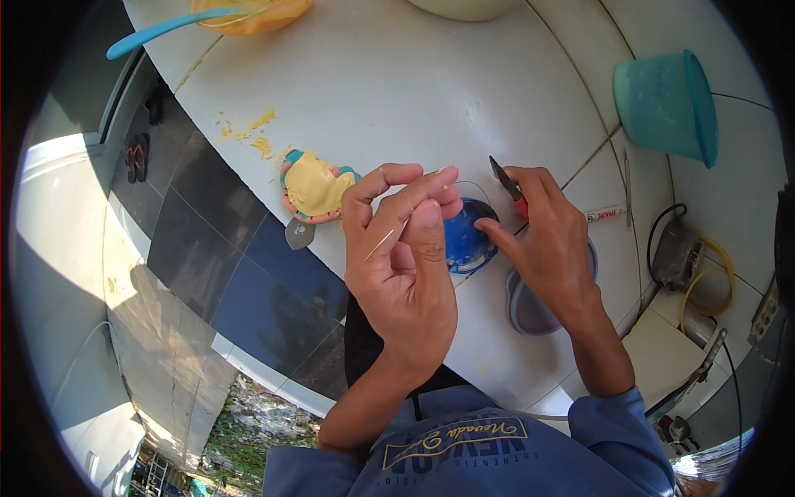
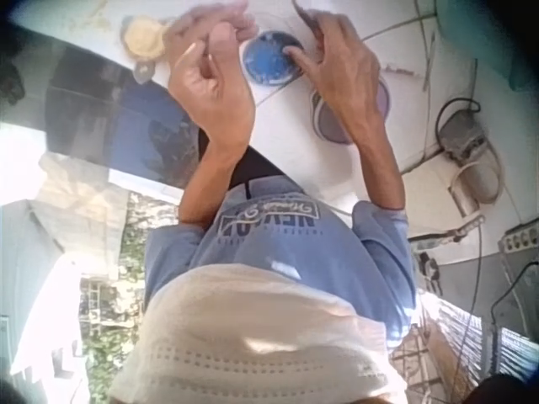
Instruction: The recorder is seen adjusting a wire for a dental prosthetic and then mixing dental material in a bowl to apply it to a dental model.
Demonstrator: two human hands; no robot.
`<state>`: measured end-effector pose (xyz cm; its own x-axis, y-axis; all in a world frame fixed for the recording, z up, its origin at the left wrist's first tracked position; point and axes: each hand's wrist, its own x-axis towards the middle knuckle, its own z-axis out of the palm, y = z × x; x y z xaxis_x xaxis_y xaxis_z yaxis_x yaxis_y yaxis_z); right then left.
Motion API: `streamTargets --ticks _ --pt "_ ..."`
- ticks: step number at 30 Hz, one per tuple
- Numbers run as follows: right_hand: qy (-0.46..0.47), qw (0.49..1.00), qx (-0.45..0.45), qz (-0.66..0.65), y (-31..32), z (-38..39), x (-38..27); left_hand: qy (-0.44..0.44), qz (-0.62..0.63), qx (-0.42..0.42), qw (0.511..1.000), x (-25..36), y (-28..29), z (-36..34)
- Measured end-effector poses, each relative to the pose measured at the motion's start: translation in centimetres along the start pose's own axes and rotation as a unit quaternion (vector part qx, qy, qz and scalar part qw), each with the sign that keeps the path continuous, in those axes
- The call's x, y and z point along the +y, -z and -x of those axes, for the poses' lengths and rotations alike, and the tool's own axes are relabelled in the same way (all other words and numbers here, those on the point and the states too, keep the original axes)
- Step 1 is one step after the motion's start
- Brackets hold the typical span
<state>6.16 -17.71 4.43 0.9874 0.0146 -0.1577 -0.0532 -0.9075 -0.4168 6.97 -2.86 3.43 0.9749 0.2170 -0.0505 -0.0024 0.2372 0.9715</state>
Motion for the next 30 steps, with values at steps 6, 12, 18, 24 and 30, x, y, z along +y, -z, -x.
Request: streamTargets --ticks 6,12,18,24,30 --pt "0.014 0.998 0.022 0.062 0.7 -1.1 1.1 0.029 -0.083 0.067 0.994 0.4 4.8 2.5" --pt "-0.116 0.852 -0.117 -0.496 3.4 1.5 0.2 0.154 -0.080 0.057 0.983 -0.4 7.3 3.7" --pt "-0.170 0.781 -0.288 -0.527 0.5 3.3 -2.8 0.198 -0.036 0.051 0.978 -0.7 9.0 4.5" --pt "-0.002 0.910 -0.290 -0.295 -1.2 2.4 -4.0 0.215 -0.030 0.069 0.974 -0.8 9.3 4.7" --pt "0.024 0.933 -0.304 -0.191 -0.9 1.4 -5.1 0.182 -0.013 0.071 0.981 -0.6 8.6 4.8"
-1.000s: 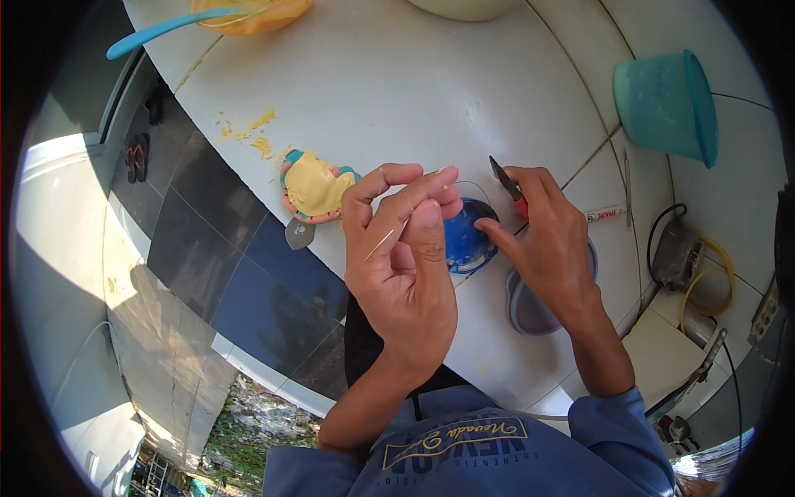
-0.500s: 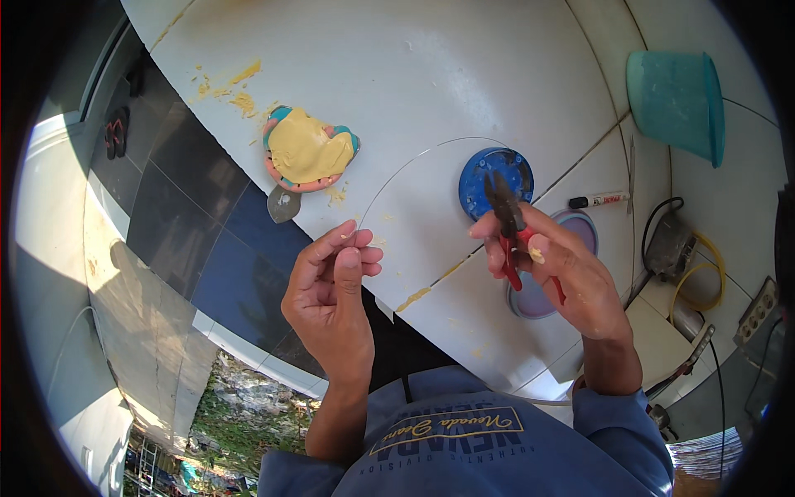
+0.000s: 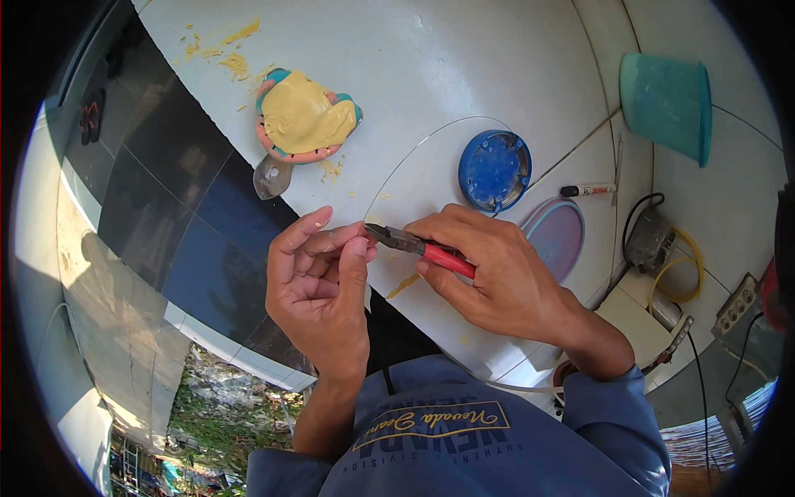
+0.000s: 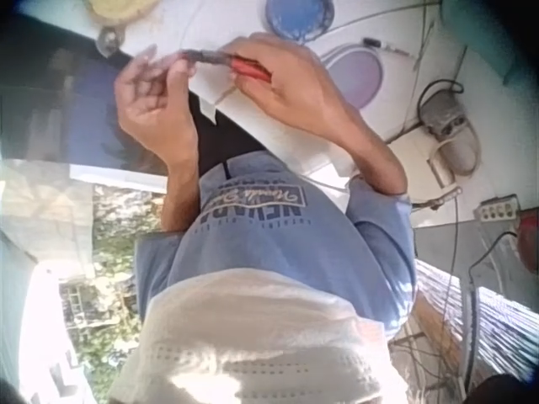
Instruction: The recorder is seen adjusting a wire for a dental prosthetic and then mixing dental material in a bowl to apply it to a dental model.
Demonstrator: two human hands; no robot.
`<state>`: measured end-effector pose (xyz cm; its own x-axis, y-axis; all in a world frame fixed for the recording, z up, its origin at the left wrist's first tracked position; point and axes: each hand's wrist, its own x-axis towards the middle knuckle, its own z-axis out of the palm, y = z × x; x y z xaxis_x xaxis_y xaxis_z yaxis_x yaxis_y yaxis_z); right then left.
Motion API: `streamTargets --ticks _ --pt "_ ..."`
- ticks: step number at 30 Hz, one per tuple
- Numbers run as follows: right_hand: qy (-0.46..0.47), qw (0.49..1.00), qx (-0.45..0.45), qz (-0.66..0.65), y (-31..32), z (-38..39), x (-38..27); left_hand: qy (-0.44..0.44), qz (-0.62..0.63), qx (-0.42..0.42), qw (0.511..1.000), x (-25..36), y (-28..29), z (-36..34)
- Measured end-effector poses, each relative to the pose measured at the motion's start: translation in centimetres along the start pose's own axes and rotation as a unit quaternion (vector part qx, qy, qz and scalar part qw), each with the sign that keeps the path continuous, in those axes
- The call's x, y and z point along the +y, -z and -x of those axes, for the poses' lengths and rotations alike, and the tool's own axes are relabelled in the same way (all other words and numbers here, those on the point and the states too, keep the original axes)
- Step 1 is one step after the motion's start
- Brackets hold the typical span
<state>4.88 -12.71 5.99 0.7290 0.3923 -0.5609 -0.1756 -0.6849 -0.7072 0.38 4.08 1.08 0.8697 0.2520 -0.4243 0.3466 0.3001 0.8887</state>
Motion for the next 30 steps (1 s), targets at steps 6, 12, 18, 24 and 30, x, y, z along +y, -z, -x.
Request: streamTargets --ticks 6,12,18,24,30 --pt "0.019 1.000 0.008 0.015 0.0 -0.5 -0.4 -0.028 -0.026 0.042 0.998 0.1 -0.2 0.0" --pt "0.027 1.000 0.007 0.013 -0.2 -1.1 -0.5 -0.050 -0.055 0.033 0.997 0.0 0.3 0.2" --pt "-0.014 0.999 -0.027 0.011 0.0 -1.5 -1.0 -0.037 0.029 0.008 0.999 -0.3 -0.1 0.1" --pt "-0.023 0.999 -0.026 0.033 -0.2 -1.4 -1.2 -0.073 0.081 0.040 0.993 -1.3 -0.7 0.4" --pt "0.047 0.997 0.018 0.055 -0.8 -1.3 -0.4 -0.098 0.078 0.041 0.991 -1.2 -0.7 0.2"
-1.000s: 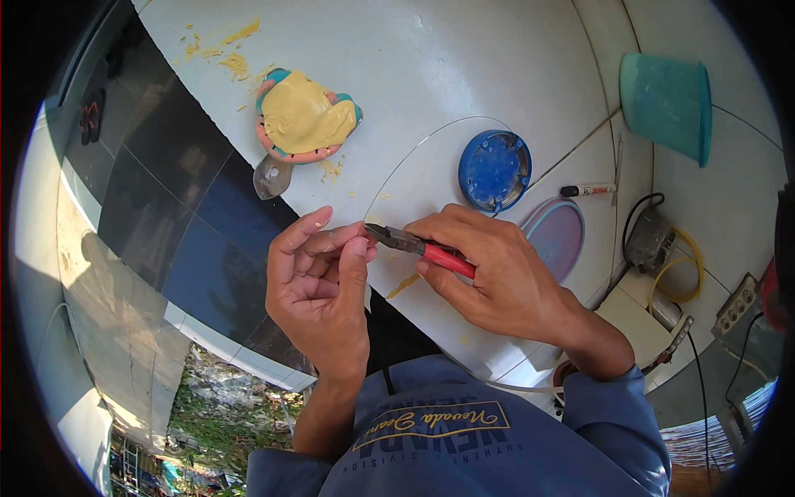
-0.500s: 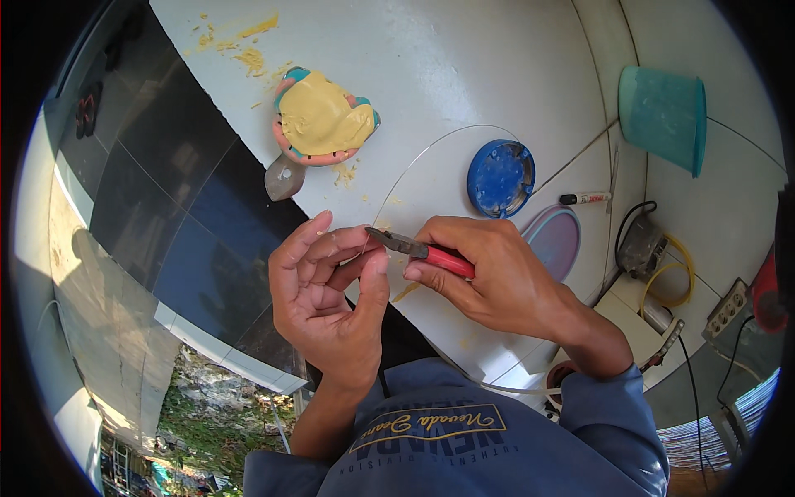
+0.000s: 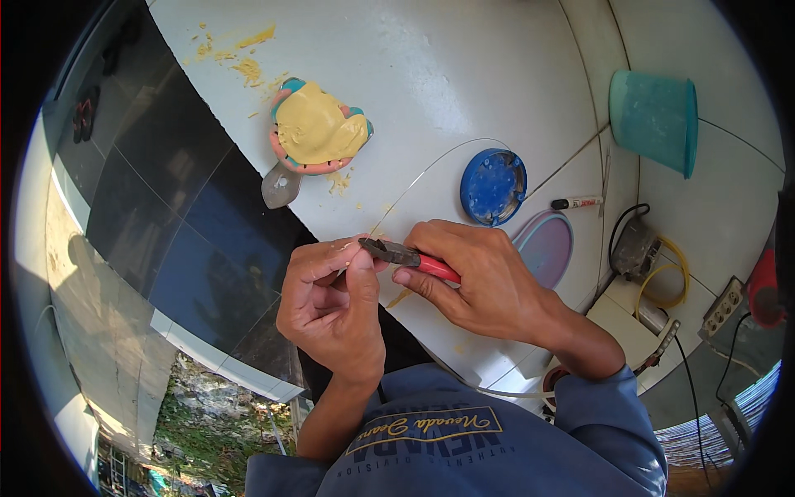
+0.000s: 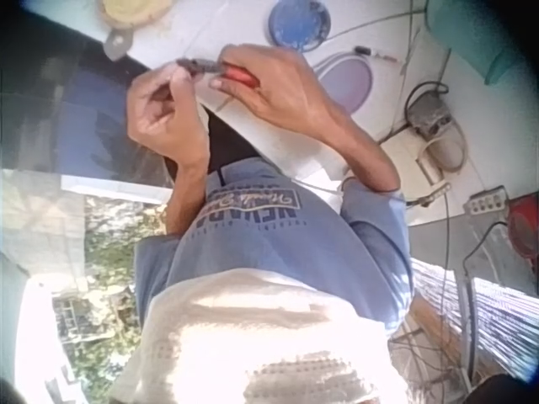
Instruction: The recorder is seen adjusting a wire for a dental prosthetic and then mixing dental material in a bowl to apply it to a dental model.
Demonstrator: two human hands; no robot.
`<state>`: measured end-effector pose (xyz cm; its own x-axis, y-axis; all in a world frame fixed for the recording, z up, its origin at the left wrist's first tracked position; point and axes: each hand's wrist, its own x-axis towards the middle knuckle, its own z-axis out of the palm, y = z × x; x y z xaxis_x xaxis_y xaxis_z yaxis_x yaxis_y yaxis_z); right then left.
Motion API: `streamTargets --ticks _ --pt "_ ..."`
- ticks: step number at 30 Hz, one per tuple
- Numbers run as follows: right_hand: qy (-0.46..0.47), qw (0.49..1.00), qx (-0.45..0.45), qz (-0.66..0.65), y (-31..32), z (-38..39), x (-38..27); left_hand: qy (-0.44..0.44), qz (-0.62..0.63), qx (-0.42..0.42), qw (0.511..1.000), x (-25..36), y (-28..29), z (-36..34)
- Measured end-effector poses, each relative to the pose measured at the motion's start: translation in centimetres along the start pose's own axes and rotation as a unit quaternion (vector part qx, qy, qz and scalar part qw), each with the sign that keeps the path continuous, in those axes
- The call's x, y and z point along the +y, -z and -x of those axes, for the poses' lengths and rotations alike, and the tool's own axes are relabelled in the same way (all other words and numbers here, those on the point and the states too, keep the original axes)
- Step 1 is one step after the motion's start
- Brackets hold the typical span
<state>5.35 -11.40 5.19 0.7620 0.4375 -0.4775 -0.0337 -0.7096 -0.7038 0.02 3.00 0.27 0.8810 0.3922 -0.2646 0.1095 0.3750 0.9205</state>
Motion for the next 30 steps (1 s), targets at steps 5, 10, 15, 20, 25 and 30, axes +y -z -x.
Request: streamTargets --ticks 5,10,15,20,25,30 --pt "-0.004 1.000 0.011 0.004 0.2 0.1 0.0 0.002 -0.015 -0.023 1.000 0.0 0.7 -0.2" --pt "0.001 1.000 0.003 -0.006 0.1 0.3 0.4 -0.002 -0.068 -0.057 0.996 0.3 1.0 -0.3" --pt "0.003 0.999 0.016 0.039 -0.2 0.2 0.9 -0.005 -0.063 -0.032 0.997 -0.2 0.1 0.2" --pt "0.005 0.997 0.057 0.044 -1.1 0.6 1.5 0.015 -0.037 -0.037 0.999 -0.5 -0.2 0.4" --pt "-0.046 0.993 0.084 0.064 -1.5 1.4 2.0 0.033 -0.030 -0.044 0.998 -1.0 -0.9 0.5" --pt "-0.112 0.980 0.154 0.061 -1.1 2.0 1.3 0.070 -0.024 -0.034 0.997 -0.4 -1.4 0.2"
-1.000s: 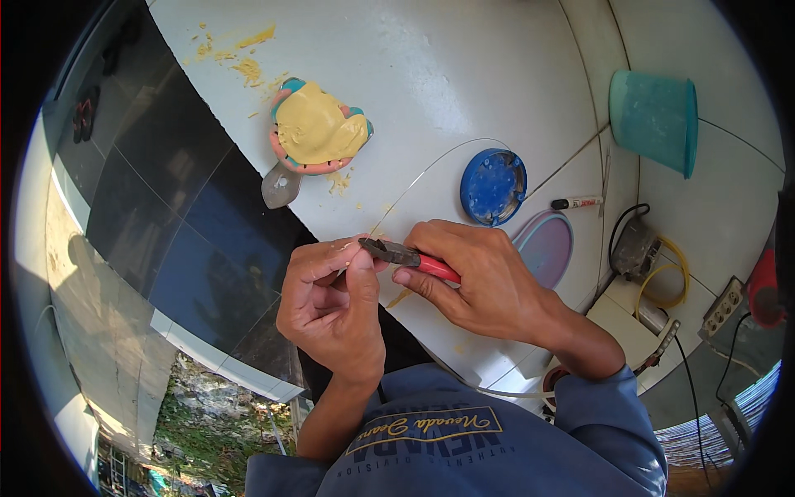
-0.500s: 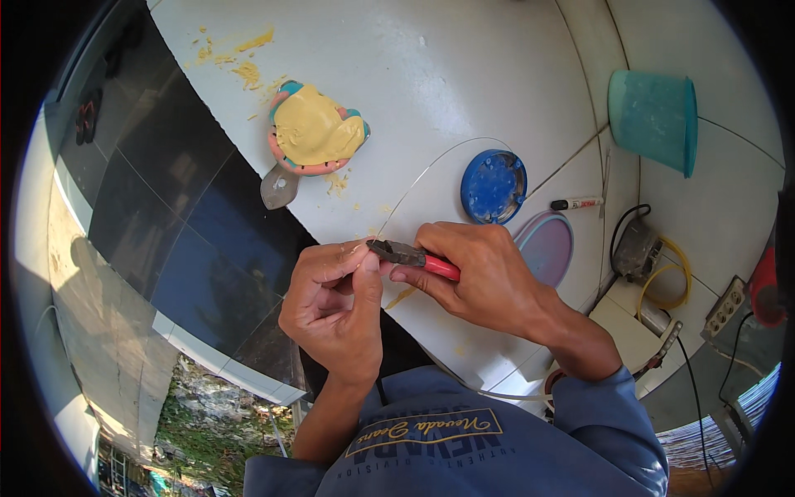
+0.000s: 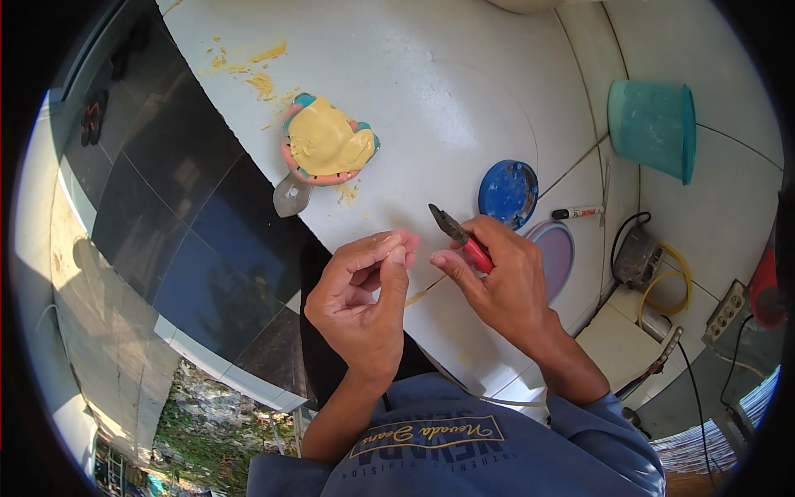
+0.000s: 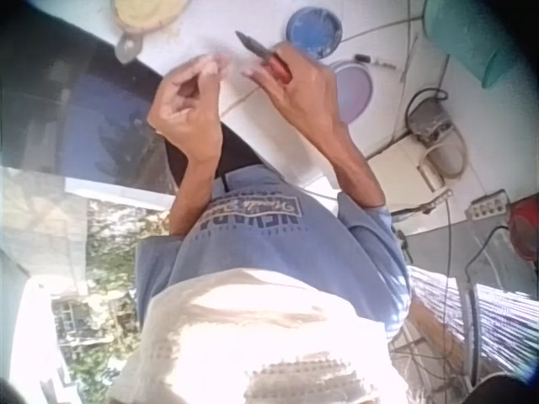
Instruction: The recorder is seen adjusting a wire for a dental prosthetic and then mixing dental material in a bowl to apply it to a dental model.
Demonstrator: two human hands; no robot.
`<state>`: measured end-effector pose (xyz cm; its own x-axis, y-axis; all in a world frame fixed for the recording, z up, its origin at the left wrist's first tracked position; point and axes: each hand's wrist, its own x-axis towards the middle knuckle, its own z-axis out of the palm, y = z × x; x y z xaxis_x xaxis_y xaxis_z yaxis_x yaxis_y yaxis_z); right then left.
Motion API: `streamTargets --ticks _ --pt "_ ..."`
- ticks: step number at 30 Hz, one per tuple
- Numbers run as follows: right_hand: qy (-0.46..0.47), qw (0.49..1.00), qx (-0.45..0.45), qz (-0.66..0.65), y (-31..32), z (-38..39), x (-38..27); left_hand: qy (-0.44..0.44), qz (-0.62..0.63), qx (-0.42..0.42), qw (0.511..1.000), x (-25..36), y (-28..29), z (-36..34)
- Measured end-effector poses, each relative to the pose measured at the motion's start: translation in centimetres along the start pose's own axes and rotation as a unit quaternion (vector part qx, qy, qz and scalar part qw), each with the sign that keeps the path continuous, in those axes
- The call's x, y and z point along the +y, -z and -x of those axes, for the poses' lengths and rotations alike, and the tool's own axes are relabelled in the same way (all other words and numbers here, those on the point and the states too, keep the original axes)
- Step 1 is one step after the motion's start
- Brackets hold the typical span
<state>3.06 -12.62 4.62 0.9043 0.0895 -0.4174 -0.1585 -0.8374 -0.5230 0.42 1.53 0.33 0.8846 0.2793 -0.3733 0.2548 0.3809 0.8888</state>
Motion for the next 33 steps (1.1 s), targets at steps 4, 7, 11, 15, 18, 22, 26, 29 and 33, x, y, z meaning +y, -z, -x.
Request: streamTargets --ticks 4,7,11,15,18,22,26,29,33 --pt "-0.009 0.994 0.102 0.039 -0.2 -0.3 1.1 0.048 0.028 0.013 0.998 0.8 0.6 -0.5" --pt "0.078 0.976 0.182 0.091 0.6 -0.5 0.7 0.066 0.035 0.010 0.997 1.3 1.0 -0.5" --pt "0.208 0.957 0.196 -0.049 0.0 -1.2 -1.5 0.106 0.108 -0.034 0.988 1.2 1.7 -0.5" --pt "0.279 0.948 0.119 -0.099 -0.6 -2.8 -2.7 0.116 0.166 -0.070 0.977 1.1 2.9 -0.6" --pt "0.270 0.953 0.100 -0.092 -0.4 -3.2 -3.1 0.120 0.183 -0.089 0.972 1.4 3.3 -0.9" --pt "0.272 0.954 0.088 -0.085 -0.7 -3.9 -3.3 0.121 0.201 -0.087 0.968 1.2 3.2 -1.5" --pt "0.272 0.956 0.074 -0.082 -0.6 -4.8 -3.8 0.117 0.197 -0.081 0.970 1.2 3.2 -2.0" --pt "0.292 0.947 0.128 -0.043 -0.4 -6.3 -4.9 0.107 0.161 -0.094 0.977 1.1 3.2 -1.5" --pt "0.356 0.910 0.214 0.010 -1.5 -9.0 -5.7 0.042 0.052 -0.164 0.984 0.6 3.3 -1.3"
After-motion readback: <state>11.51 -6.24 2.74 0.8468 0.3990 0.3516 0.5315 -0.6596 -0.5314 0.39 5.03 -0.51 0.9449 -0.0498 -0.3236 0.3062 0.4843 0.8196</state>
